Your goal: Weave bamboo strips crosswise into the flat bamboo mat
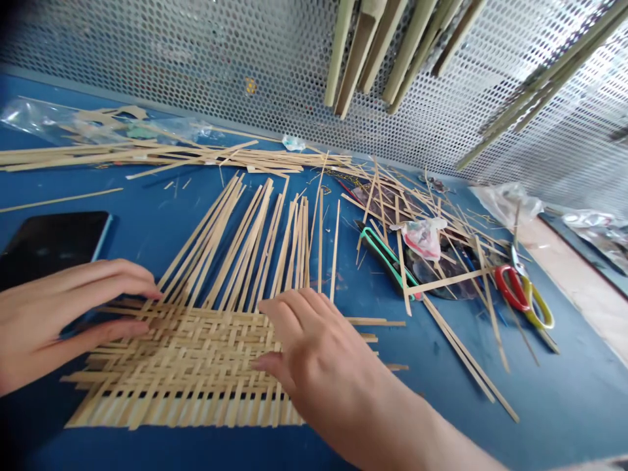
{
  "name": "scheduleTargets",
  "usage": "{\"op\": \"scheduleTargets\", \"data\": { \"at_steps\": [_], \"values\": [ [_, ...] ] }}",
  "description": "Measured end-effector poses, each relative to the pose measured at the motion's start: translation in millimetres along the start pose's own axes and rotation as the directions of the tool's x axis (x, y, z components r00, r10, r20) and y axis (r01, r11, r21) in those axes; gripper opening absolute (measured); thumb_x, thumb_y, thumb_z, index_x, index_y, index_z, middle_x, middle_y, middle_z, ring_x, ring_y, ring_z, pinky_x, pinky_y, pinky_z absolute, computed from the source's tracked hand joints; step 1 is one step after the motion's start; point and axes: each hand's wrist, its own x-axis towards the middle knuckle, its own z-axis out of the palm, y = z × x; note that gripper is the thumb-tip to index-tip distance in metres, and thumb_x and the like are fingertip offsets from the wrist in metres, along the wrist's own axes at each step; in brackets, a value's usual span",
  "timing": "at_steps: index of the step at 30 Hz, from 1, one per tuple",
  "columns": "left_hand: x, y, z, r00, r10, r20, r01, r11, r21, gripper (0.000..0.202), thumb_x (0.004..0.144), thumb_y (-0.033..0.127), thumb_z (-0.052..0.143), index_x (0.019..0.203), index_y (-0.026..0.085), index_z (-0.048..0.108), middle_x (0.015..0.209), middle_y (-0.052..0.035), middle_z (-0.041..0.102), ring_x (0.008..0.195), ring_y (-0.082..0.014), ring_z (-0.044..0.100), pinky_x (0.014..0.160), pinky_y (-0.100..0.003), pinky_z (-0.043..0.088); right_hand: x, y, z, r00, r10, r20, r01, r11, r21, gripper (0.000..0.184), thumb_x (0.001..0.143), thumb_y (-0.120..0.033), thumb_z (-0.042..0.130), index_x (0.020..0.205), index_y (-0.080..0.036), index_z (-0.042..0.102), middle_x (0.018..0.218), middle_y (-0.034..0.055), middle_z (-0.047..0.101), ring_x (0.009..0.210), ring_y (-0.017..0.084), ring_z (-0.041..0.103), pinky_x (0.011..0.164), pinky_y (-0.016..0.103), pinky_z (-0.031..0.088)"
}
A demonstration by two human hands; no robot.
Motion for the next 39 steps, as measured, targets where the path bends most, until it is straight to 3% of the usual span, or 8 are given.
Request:
{"op": "scheduleTargets", "data": {
  "at_steps": [3,6,13,18,24,28,32,39],
  "values": [
    [-4,-6,2.9,0.993,0.027,0.112,-0.026,1.000,-0.007,0.053,0.093,0.070,0.034,0.098,0.024,0.061,0.102,0.0035,0.063,0.090,-0.0149,0.065,0.079,-0.027,0.047,17,-10,12,0.997,-0.060,0.038,0.060,0.998,-0.004,0.035,0.096,-0.026,0.060,0.123,-0.007,0.052,0.110,0.0145,0.065,0.104,0.030,0.061,0.088,0.046,0.055],
    [-6,-15,4.5,0.989,0.043,0.139,-0.037,0.998,-0.048,0.046,0.095,0.066,0.037,0.098,0.026,0.061,0.100,0.0018,0.065,0.088,-0.0163,0.065,0.075,-0.026,0.049,28,-15,22,0.997,-0.069,0.046,0.069,0.998,-0.007,0.039,0.096,-0.027,0.060,0.126,-0.004,0.051,0.109,0.0160,0.064,0.105,0.032,0.060,0.088,0.049,0.055],
    [1,-11,0.0,0.982,-0.078,0.173,0.113,0.973,-0.201,0.035,0.091,0.049,0.035,0.082,0.025,0.059,0.085,-0.0014,0.065,0.077,-0.0198,0.065,0.067,-0.033,0.052,39,-14,38,0.997,0.001,0.079,-0.008,0.996,0.094,0.036,0.085,-0.003,0.068,0.119,-0.003,0.055,0.102,0.0123,0.063,0.096,0.027,0.058,0.087,0.044,0.053],
    [9,-5,-0.7,0.973,-0.132,0.192,0.170,0.966,-0.195,0.031,0.085,0.044,0.034,0.077,0.025,0.057,0.082,-0.0034,0.063,0.074,-0.0212,0.063,0.066,-0.037,0.053,38,-9,46,0.999,0.008,0.050,-0.014,0.993,0.117,0.042,0.080,0.002,0.071,0.118,-0.004,0.053,0.102,0.0117,0.063,0.096,0.025,0.057,0.086,0.041,0.053],
    [3,-8,1.3,0.995,-0.021,0.099,0.038,0.984,-0.172,0.031,0.092,0.037,0.032,0.079,0.024,0.057,0.080,-0.0004,0.063,0.072,-0.0171,0.062,0.064,-0.031,0.051,36,-4,49,0.999,-0.039,0.011,0.037,0.991,0.127,0.038,0.080,-0.002,0.072,0.113,-0.009,0.056,0.104,0.0105,0.062,0.097,0.024,0.056,0.086,0.041,0.052],
    [-9,-1,-0.9,0.990,0.141,0.009,-0.141,0.990,0.008,0.028,0.101,0.028,0.033,0.094,0.025,0.060,0.097,0.0008,0.065,0.087,-0.0174,0.061,0.077,-0.034,0.049,37,-12,42,0.999,0.009,0.046,-0.017,0.984,0.180,0.021,0.090,-0.011,0.065,0.110,-0.009,0.062,0.103,0.0113,0.062,0.095,0.024,0.057,0.085,0.042,0.054],
    [-14,12,3.4,0.958,0.285,-0.028,-0.283,0.958,0.055,0.023,0.101,0.039,0.044,0.112,0.025,0.059,0.109,-0.0014,0.064,0.101,-0.0206,0.059,0.085,-0.036,0.047,40,-20,42,0.999,0.047,0.018,-0.048,0.991,0.127,0.022,0.094,-0.021,0.062,0.112,-0.009,0.067,0.107,0.0141,0.062,0.100,0.028,0.057,0.088,0.048,0.053],
    [-17,27,14.6,0.975,0.219,0.047,-0.217,0.975,-0.047,0.032,0.100,0.046,0.044,0.123,0.026,0.055,0.116,-0.0029,0.061,0.107,-0.0221,0.055,0.089,-0.037,0.045,44,-22,51,0.998,0.046,0.037,-0.051,0.989,0.137,0.022,0.094,-0.020,0.062,0.112,-0.008,0.068,0.104,0.0129,0.064,0.097,0.027,0.058,0.086,0.045,0.054]
  ]
}}
